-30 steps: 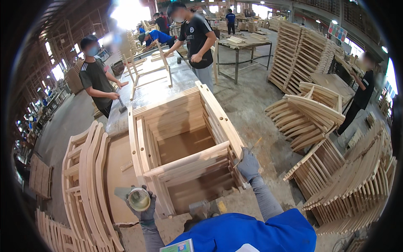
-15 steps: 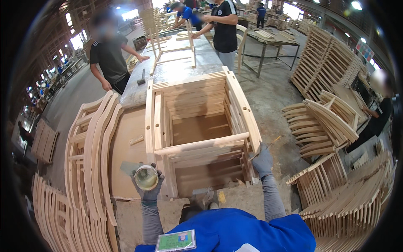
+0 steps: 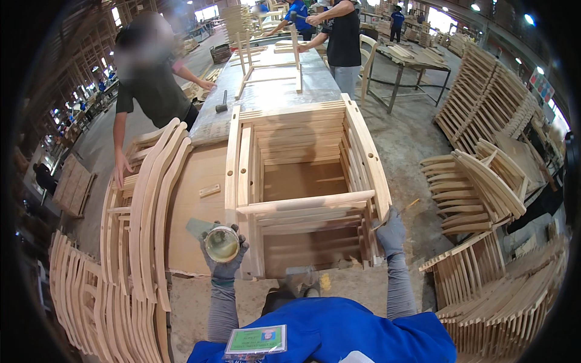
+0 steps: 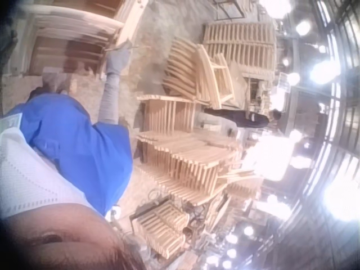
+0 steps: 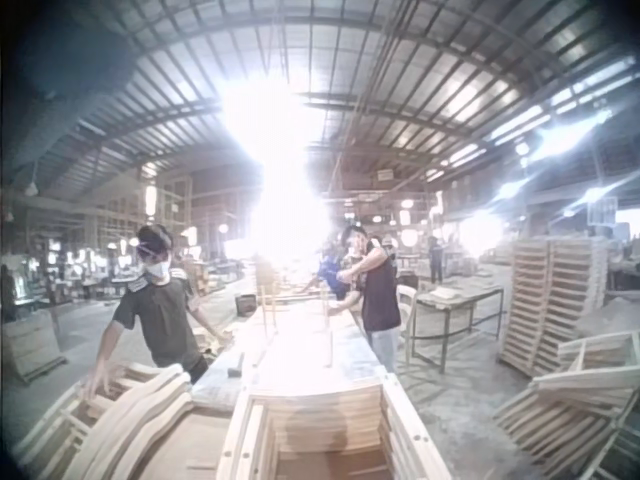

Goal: The person applies glue to the joints of a wooden chair frame using a brush and a small container. They repeatedly dip the brush into the container and spread the glue along the edges and corners of the frame while standing at a workbench.

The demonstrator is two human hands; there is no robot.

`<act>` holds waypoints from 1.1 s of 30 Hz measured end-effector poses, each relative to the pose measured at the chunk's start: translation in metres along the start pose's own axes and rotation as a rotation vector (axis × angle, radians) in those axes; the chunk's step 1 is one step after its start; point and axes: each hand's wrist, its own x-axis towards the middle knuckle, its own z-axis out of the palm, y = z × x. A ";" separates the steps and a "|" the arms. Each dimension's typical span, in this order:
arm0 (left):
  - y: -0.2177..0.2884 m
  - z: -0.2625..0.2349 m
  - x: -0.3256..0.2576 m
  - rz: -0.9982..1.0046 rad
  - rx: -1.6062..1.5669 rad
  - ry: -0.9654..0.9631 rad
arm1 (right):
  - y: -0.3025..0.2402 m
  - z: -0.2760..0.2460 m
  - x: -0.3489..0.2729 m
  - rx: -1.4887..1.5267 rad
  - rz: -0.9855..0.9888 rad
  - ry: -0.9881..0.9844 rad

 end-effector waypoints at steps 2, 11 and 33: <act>0.000 0.001 0.002 -0.007 0.000 -0.009 | 0.004 0.003 0.001 0.010 -0.070 0.072; -0.002 0.009 0.001 0.006 0.051 -0.016 | 0.004 0.002 -0.001 0.044 -0.094 0.069; -0.001 0.012 -0.001 0.013 0.060 0.040 | 0.008 0.006 0.001 -0.013 -0.069 0.051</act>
